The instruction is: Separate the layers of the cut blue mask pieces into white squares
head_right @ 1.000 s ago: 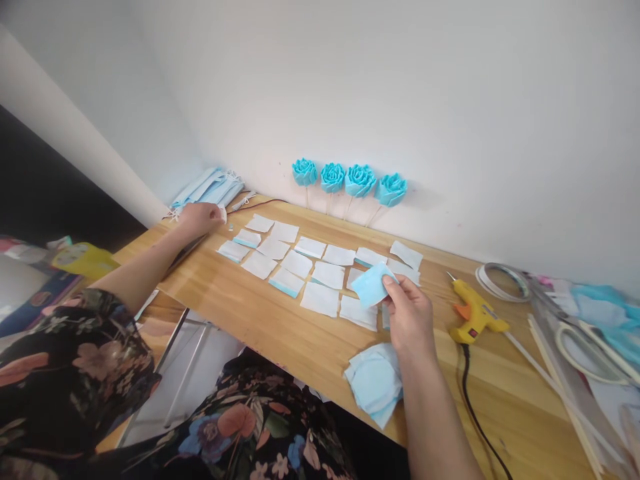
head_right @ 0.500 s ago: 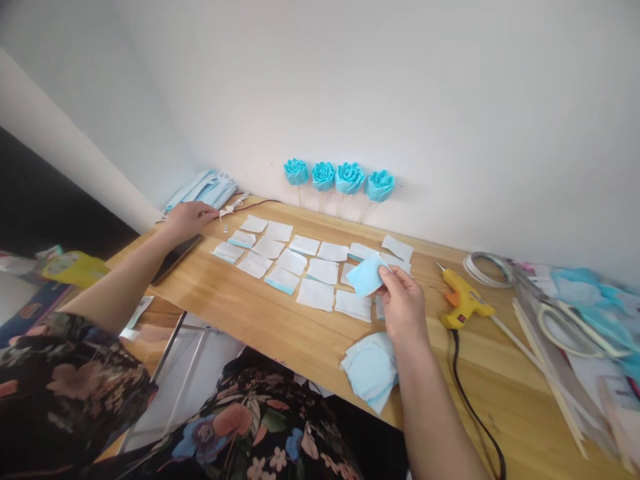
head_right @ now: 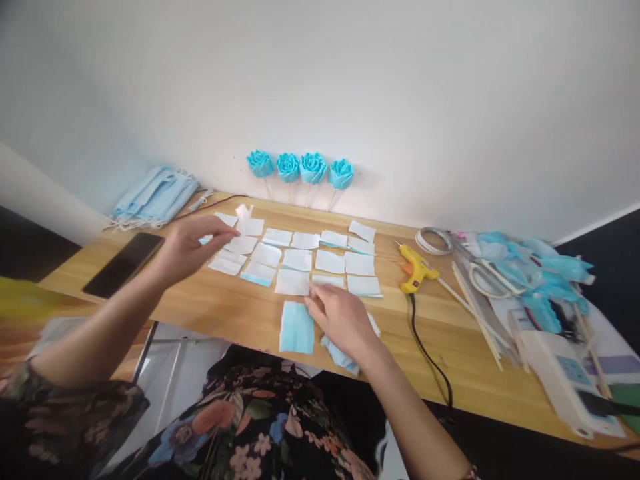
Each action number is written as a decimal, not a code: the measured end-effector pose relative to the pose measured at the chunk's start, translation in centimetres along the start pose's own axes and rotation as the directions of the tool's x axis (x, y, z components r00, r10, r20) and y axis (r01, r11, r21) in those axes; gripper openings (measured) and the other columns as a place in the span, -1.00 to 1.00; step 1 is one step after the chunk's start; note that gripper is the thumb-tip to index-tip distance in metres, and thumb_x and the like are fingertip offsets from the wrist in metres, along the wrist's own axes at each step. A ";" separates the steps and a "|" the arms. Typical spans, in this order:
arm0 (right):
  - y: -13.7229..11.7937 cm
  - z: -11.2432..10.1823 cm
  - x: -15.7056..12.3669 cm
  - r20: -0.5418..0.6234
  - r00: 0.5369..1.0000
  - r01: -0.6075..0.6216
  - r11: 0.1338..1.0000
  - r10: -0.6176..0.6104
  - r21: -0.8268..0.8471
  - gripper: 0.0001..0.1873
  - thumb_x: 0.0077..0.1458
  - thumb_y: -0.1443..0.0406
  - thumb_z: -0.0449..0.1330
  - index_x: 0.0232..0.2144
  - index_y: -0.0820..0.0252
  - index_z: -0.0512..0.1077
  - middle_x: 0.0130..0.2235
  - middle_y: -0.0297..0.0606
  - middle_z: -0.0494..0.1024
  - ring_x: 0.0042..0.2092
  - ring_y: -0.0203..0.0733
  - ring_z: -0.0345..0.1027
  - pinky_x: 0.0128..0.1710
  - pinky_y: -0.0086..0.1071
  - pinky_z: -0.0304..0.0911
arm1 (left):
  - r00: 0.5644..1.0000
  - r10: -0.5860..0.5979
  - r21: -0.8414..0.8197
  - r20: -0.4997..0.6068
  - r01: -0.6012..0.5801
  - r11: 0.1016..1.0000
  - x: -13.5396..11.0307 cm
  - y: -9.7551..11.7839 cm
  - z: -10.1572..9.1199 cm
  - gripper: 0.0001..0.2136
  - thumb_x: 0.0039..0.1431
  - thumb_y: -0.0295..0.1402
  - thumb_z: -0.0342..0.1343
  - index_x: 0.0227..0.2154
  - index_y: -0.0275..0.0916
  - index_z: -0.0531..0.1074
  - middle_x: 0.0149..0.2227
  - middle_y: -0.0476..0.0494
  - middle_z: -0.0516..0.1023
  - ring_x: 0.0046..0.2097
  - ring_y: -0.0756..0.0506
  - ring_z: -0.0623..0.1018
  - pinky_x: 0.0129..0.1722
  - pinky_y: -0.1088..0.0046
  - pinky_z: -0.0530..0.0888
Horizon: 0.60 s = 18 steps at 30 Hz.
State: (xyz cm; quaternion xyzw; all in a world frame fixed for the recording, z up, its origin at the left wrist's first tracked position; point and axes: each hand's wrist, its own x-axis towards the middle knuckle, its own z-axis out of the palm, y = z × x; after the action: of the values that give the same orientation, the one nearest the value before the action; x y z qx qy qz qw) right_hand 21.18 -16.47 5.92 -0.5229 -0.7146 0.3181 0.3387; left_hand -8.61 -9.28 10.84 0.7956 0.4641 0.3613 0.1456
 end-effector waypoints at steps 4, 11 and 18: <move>0.6 0.0 0.1 -0.143 0.982 0.094 0.972 -0.127 -0.216 -0.71 0.19 0.27 0.15 -0.05 0.01 0.53 -0.15 -0.21 0.63 -0.12 -0.05 0.47 -0.11 -0.20 0.31 | 0.985 0.170 -0.076 0.041 -0.166 0.983 -1.0 3.1 2.3 -0.80 0.29 -0.28 0.06 -0.28 -0.18 0.58 -0.31 -0.15 0.63 -0.25 -0.09 0.55 -0.23 0.36 0.38; -1.3 0.2 0.6 -0.228 0.952 0.178 0.975 -0.204 -0.130 -0.86 0.22 0.31 0.15 -0.28 0.04 0.52 -0.27 -0.31 0.61 -0.22 -0.18 0.48 -0.18 -0.31 0.32 | 0.948 0.294 -0.218 0.121 -0.263 0.940 -2.1 5.5 4.9 -0.82 0.30 -0.35 0.06 -0.20 -0.14 0.58 -0.30 -0.15 0.64 -0.23 -0.11 0.56 -0.19 0.29 0.36; -2.3 0.5 0.5 -0.246 0.911 0.276 0.934 -0.330 -0.229 -0.95 0.18 0.31 0.22 -0.32 0.07 0.50 -0.32 -0.28 0.57 -0.25 -0.17 0.46 -0.24 -0.32 0.32 | 0.956 0.269 -0.225 0.116 -0.238 0.945 -2.1 4.9 6.2 -0.82 0.32 -0.35 0.05 -0.26 -0.20 0.56 -0.34 -0.15 0.62 -0.27 -0.10 0.54 -0.21 0.30 0.35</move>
State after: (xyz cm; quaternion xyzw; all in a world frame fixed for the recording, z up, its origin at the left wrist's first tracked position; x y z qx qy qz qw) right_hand 19.41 -16.62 7.53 -0.4748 -0.7588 0.1148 0.4309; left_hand -1.71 -13.00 8.35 0.8532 0.3054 0.3648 0.2136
